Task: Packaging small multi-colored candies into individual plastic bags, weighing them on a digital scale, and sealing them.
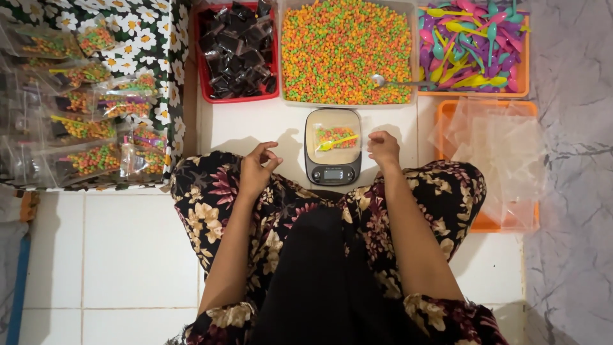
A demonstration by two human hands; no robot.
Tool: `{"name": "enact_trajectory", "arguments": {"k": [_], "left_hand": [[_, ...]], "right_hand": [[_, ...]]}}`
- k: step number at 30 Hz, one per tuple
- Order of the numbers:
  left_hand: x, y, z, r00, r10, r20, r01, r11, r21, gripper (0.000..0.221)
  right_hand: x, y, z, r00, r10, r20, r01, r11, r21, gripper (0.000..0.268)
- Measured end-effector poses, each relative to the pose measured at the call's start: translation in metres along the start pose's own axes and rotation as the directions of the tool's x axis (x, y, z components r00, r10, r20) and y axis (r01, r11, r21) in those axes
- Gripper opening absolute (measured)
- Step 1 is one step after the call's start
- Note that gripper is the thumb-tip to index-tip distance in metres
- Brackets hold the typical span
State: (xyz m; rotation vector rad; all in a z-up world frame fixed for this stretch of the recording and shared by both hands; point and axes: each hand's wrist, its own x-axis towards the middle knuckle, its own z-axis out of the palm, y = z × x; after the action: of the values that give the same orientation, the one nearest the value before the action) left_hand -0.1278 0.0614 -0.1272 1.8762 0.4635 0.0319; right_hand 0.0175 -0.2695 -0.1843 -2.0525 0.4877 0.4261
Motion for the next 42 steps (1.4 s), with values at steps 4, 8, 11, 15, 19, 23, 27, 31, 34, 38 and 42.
{"name": "enact_trajectory", "arguments": {"k": [4,8,11,15,19,23,27,31,34,38,42], "left_hand": [[-0.005,0.014,-0.003,0.999,0.02,0.026,-0.021,0.999,0.03,0.032],[-0.008,0.021,-0.004,0.999,0.027,0.026,-0.029,0.996,0.08,0.026],[-0.009,0.024,-0.005,0.999,0.038,0.022,-0.04,0.994,0.101,0.023],[-0.013,0.039,-0.009,0.998,0.059,0.011,-0.06,0.992,0.112,0.022],[-0.013,0.038,-0.009,0.998,0.055,0.007,-0.055,0.991,0.122,0.021],[-0.013,0.039,-0.009,0.999,0.051,0.01,-0.051,0.99,0.128,0.02],[-0.014,0.038,-0.009,0.997,0.07,0.014,-0.071,0.989,0.132,0.02],[-0.013,0.037,-0.008,0.997,0.07,0.021,-0.072,0.988,0.135,0.02],[-0.014,0.036,-0.008,0.997,0.07,0.02,-0.072,0.987,0.14,0.019],[-0.015,0.04,-0.009,0.997,0.067,0.029,-0.071,0.984,0.165,0.02],[-0.017,0.047,-0.008,0.998,0.043,0.046,-0.051,0.981,0.189,0.021]], "right_hand": [[0.001,0.002,-0.002,0.999,0.032,0.017,-0.031,0.998,-0.056,0.027],[0.01,0.01,-0.005,0.999,0.024,-0.029,-0.027,0.995,-0.096,0.034],[0.011,0.009,-0.009,0.995,0.022,-0.093,-0.031,0.996,-0.088,0.033],[0.015,0.013,-0.012,0.982,0.016,-0.188,-0.016,1.0,0.004,0.03],[0.0,-0.002,-0.017,0.981,0.017,-0.193,-0.016,1.0,0.01,0.029],[-0.006,-0.008,-0.018,0.981,0.009,-0.192,-0.003,1.0,0.029,0.027],[-0.006,-0.008,-0.019,0.981,0.007,-0.193,0.001,0.999,0.04,0.026],[-0.002,-0.004,-0.017,0.982,0.005,-0.191,0.005,0.999,0.053,0.025],[0.007,0.006,-0.015,0.982,0.002,-0.191,0.01,0.998,0.059,0.025],[0.024,0.028,-0.009,0.988,0.014,-0.152,-0.01,1.0,0.026,0.028],[0.014,0.025,-0.002,0.996,0.086,-0.025,-0.086,0.996,0.019,0.042]]}}
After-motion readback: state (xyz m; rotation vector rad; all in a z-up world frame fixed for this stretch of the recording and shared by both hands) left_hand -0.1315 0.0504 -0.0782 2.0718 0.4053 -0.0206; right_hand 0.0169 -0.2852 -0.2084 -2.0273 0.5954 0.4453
